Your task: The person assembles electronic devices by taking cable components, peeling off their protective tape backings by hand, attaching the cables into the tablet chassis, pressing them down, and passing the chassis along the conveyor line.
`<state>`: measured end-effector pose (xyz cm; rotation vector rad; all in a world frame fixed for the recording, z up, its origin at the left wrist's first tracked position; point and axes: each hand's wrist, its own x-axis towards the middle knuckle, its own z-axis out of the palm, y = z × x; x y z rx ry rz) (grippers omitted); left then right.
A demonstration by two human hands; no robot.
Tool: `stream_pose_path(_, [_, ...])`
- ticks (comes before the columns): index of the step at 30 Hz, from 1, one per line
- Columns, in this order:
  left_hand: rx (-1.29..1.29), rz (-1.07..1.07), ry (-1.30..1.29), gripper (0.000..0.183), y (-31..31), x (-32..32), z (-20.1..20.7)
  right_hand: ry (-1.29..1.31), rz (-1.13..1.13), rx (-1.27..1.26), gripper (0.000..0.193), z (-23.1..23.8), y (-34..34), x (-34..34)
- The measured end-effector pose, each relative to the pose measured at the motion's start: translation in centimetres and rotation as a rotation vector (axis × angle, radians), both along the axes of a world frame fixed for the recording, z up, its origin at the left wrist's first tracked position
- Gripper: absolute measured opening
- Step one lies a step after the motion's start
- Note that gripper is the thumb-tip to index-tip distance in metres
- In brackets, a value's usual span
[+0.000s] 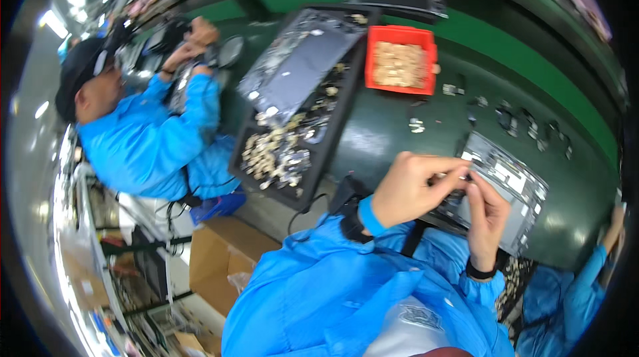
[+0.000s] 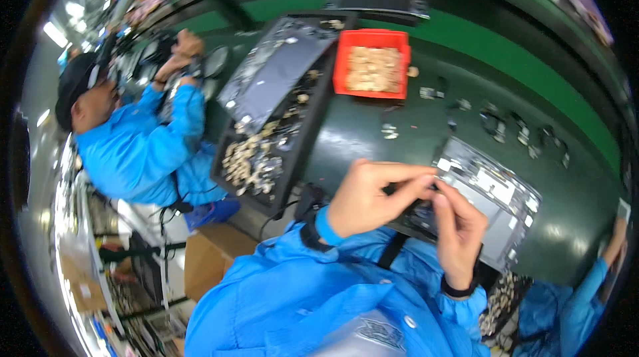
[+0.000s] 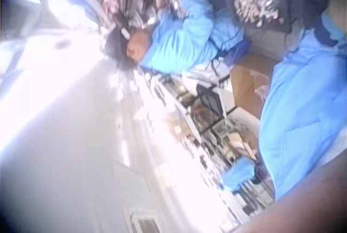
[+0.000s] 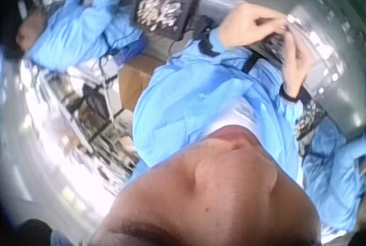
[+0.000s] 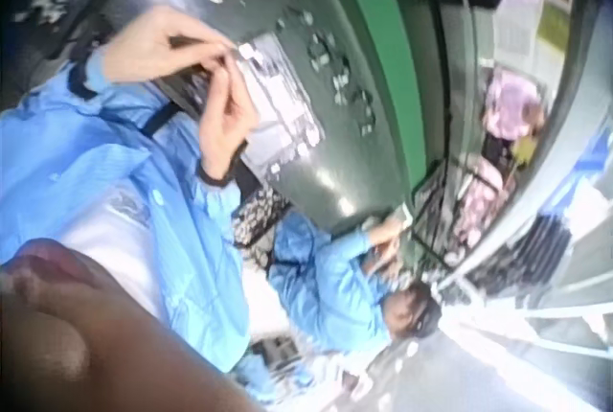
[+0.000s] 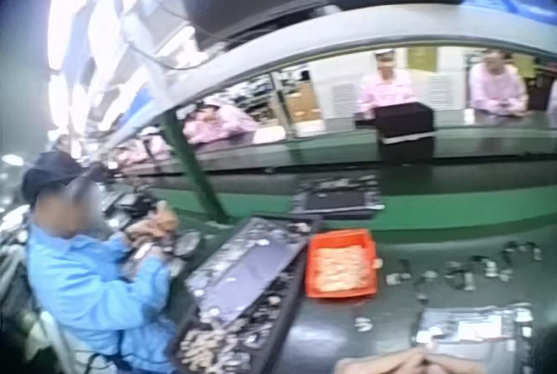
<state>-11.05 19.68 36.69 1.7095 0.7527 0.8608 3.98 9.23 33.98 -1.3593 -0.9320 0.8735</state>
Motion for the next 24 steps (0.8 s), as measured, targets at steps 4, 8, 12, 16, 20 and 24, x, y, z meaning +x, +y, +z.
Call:
stream_pose_path(4, [0.199, 0.036, 0.027, 0.019, -0.1, 0.6, 0.1, 0.049, -0.032, -0.006, 0.026, 0.4, -0.1, 0.0])
stream_pose_path(8, [0.294, 0.032, 0.006, 0.020, -0.1, 1.1, 0.0, 0.084, -0.065, 0.033, 0.026, 0.9, 0.0, -0.2])
stream_pose_path(12, [0.235, 0.062, 0.057, 0.019, -0.2, 0.8, 0.2, -0.049, -0.001, 0.063, 0.028, 0.9, 0.3, -0.1])
stream_pose_path(16, [0.460, 0.045, 0.089, 0.014, 0.2, 1.2, 0.0, -0.085, -0.002, 0.082, 0.027, 0.9, 0.1, 0.2])
stream_pose_path(20, [0.659, -0.028, 0.074, 0.013, 1.8, 1.1, -0.1, -0.062, 0.014, 0.059, 0.028, 0.9, 0.0, 0.1])
stream_pose_path(24, [0.700, 0.184, 0.122, 0.015, 5.7, 0.9, 1.0, 0.235, 0.023, -0.144, 0.033, 1.5, 0.6, 1.0])
